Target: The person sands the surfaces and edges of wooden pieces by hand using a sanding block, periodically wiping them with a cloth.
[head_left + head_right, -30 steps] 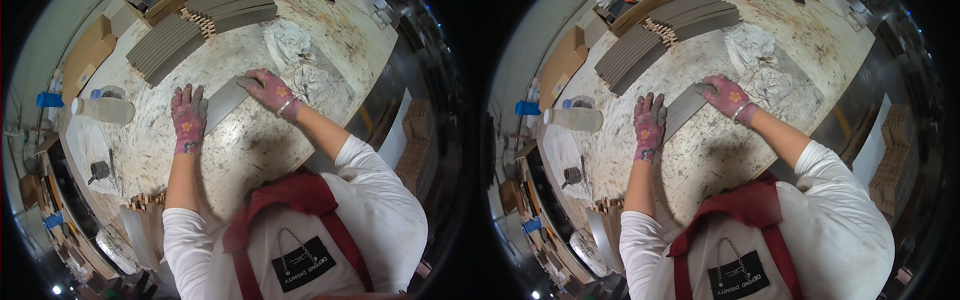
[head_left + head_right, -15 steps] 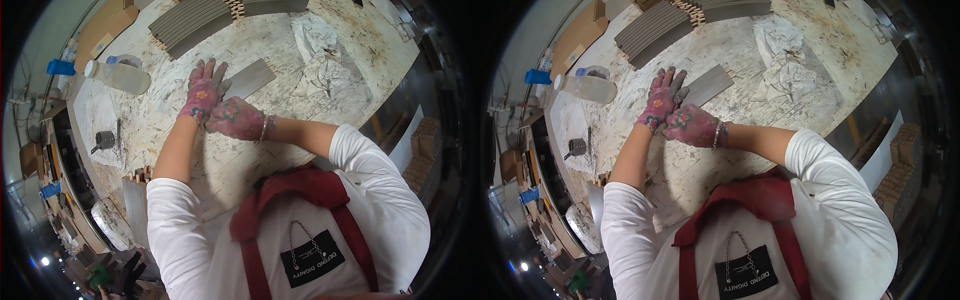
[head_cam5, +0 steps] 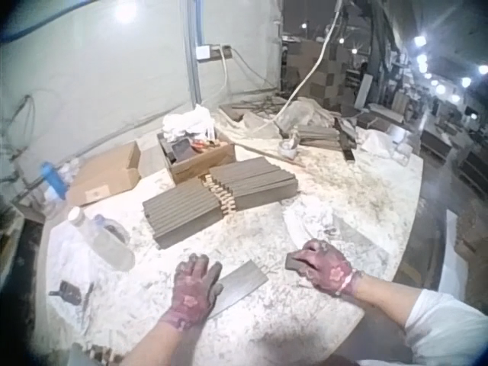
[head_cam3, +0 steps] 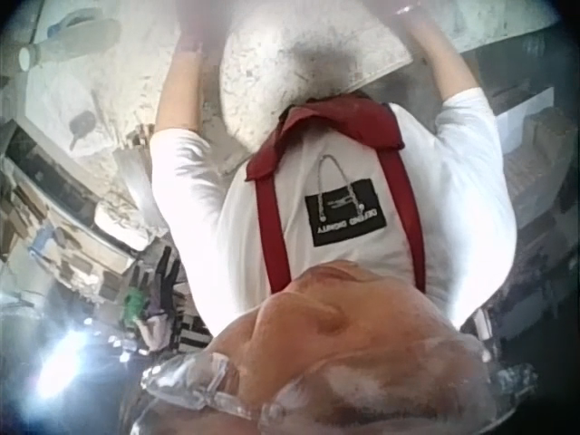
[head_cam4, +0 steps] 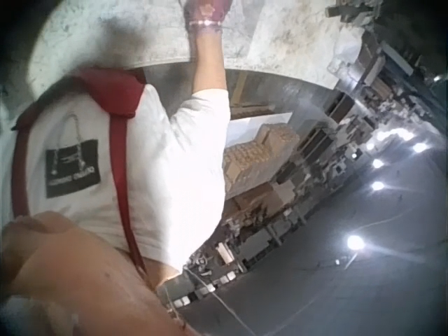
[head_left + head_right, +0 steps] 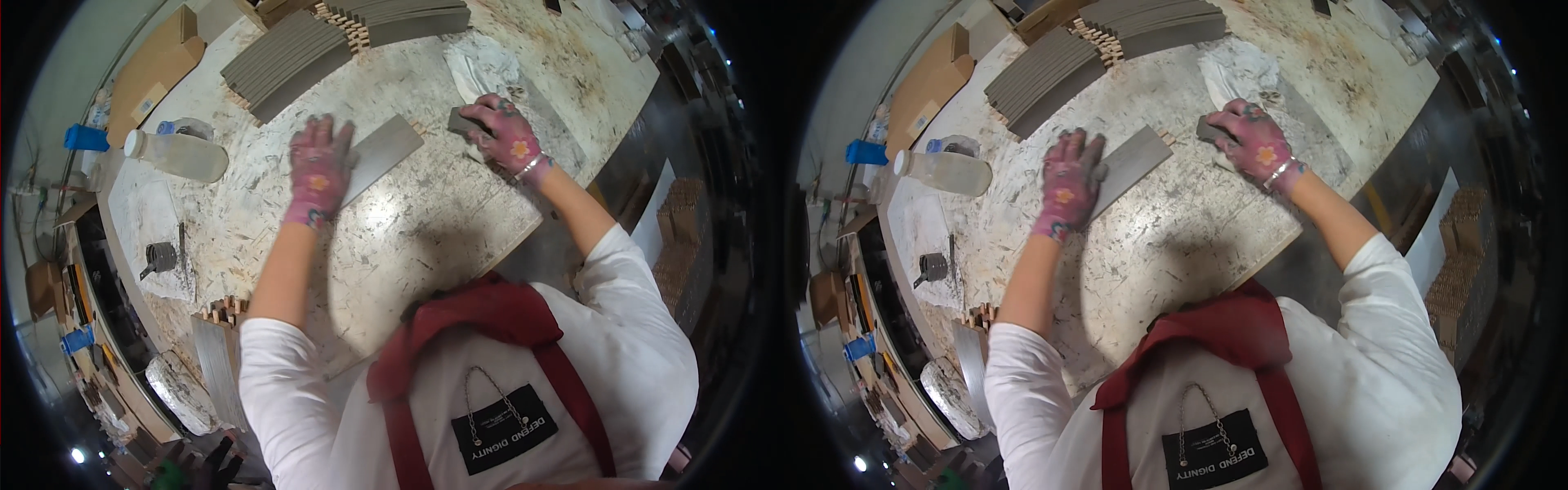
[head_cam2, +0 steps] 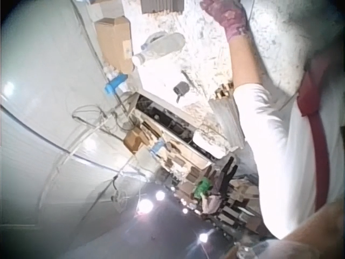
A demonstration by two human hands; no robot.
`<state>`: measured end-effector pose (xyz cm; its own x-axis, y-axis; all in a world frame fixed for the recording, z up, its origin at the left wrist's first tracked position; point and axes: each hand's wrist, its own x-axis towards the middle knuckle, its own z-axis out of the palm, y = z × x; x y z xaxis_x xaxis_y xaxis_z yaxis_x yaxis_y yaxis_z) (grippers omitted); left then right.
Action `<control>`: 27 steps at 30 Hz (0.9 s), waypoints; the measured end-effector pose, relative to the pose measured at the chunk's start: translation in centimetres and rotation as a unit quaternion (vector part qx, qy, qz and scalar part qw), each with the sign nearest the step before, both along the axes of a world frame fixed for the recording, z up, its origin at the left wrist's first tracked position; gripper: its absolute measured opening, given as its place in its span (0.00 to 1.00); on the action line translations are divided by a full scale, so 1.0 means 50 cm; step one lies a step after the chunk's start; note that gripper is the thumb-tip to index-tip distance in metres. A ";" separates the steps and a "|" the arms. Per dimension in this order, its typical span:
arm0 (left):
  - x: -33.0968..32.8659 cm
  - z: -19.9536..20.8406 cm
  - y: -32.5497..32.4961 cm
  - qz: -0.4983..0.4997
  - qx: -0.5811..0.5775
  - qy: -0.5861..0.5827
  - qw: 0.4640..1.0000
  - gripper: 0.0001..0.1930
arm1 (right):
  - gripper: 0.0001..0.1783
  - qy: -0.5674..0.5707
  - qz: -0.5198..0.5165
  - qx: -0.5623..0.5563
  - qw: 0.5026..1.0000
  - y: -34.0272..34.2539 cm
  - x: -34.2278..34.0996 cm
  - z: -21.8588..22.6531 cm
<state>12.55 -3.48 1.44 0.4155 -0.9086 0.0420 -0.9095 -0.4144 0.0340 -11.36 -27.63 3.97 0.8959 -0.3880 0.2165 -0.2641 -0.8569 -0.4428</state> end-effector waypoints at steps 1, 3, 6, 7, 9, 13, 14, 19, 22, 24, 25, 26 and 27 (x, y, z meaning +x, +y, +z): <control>-0.035 0.000 -0.013 -0.017 -0.030 -0.037 0.999 0.28 | 0.16 -0.033 0.015 0.023 0.999 -0.003 0.003 0.006; -0.116 -0.016 -0.035 -0.054 -0.170 -0.017 0.984 0.30 | 0.17 -0.057 0.034 0.092 0.994 0.020 0.034 0.021; -0.181 -0.053 -0.051 -0.030 -0.140 0.095 0.985 0.31 | 0.18 -0.085 0.191 0.120 0.971 0.093 0.124 0.043; -0.185 -0.067 -0.054 -0.003 -0.136 0.236 0.962 0.33 | 0.19 -0.070 0.242 0.089 0.964 0.123 0.155 0.048; -0.195 -0.091 -0.057 0.019 -0.144 0.334 0.931 0.35 | 0.15 -0.016 0.349 0.062 0.935 0.197 0.222 0.045; -0.198 -0.112 -0.063 0.028 -0.136 0.158 0.978 0.38 | 0.16 0.130 0.462 -0.024 0.877 0.277 0.293 0.041; -0.199 -0.113 -0.063 0.029 -0.132 0.114 0.984 0.39 | 0.15 0.139 0.482 -0.035 0.864 0.284 0.317 0.039; -0.203 -0.100 -0.058 0.034 0.002 0.217 0.976 0.23 | 0.09 0.130 0.465 -0.052 0.874 0.280 0.426 0.025; -0.194 -0.085 -0.046 0.013 -0.087 0.062 0.994 0.22 | 0.09 0.079 0.371 -0.078 0.922 0.254 0.462 0.020; -0.177 -0.074 -0.032 0.016 -0.079 0.062 0.995 0.23 | 0.14 0.012 0.317 0.034 0.948 0.210 0.437 0.018; -0.166 -0.066 -0.023 0.043 -0.089 0.045 0.994 0.26 | 0.16 -0.008 0.297 0.104 0.949 0.176 0.415 0.019; -0.154 -0.058 -0.009 0.074 -0.139 0.006 0.987 0.31 | 0.17 -0.018 0.264 0.177 0.948 0.141 0.383 0.019; -0.136 -0.047 0.004 0.073 -0.172 0.036 0.982 0.32 | 0.18 -0.045 0.234 0.183 0.954 0.106 0.345 0.018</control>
